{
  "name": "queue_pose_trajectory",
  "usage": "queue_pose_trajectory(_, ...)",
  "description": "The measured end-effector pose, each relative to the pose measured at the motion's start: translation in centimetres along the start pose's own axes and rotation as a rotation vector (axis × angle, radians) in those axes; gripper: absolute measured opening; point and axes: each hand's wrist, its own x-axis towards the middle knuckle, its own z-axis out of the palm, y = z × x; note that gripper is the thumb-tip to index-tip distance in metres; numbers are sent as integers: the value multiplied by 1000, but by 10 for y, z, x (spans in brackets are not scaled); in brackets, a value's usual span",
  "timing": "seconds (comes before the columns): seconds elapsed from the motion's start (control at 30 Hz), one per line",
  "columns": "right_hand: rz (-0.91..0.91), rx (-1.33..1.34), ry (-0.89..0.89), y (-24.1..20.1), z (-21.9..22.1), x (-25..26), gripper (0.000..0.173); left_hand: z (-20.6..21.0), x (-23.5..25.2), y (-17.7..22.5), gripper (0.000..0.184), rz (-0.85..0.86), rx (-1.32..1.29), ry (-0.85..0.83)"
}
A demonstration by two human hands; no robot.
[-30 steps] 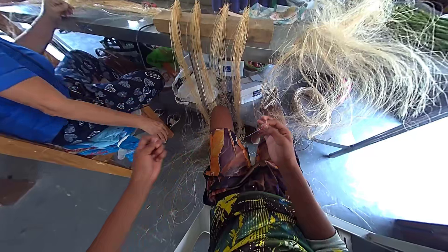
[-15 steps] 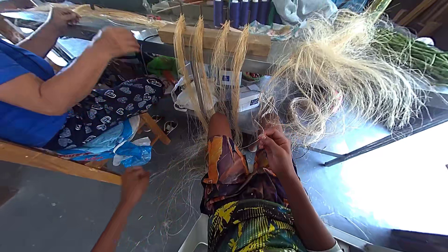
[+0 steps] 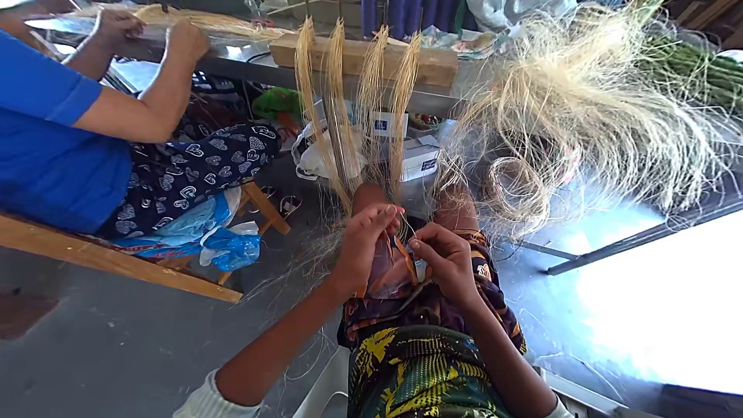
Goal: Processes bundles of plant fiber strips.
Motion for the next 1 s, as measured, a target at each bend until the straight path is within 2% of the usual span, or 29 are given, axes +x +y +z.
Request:
queue_pose_trajectory(0.07, -7, -1, -11, 2, 1, 0, 8, 6, 5, -3, 27, 38, -60, 59)
queue_pose_trajectory(0.2, 5, -5, -9, 2, -1, -1, 8, 9, 9, -8, 29, 103, -21, 116)
queue_pose_trajectory(0.43, 3, -54, -73, 4, 1, -3, 8, -4, 15, -8, 22, 414, 293, 116)
queue_pose_trajectory(0.53, -4, -86, -93, 4, 1, -3, 8, -9, 18, -4, 22, 461, 382, 134)
queue_pose_trajectory(0.67, 1, -109, -96, 6, 1, -4, 8, -20, 21, 0, 24, 377, 302, 133)
queue_pose_trajectory(0.83, 12, -152, -85, 9, -5, -6, 9, -60, 35, 14, 27, 200, 77, 268)
queue_pose_trajectory(0.9, 31, -137, -52, 9, -7, -7, 9, -96, 38, 14, 26, 170, 245, 324)
queue_pose_trajectory(0.93, 43, -118, -35, 8, -9, -7, 9, -117, 35, 10, 25, 149, 459, 333)
queue_pose_trajectory(1.0, 57, -61, -3, 7, -10, -4, 7, -155, 23, -1, 23, 47, 828, 249)
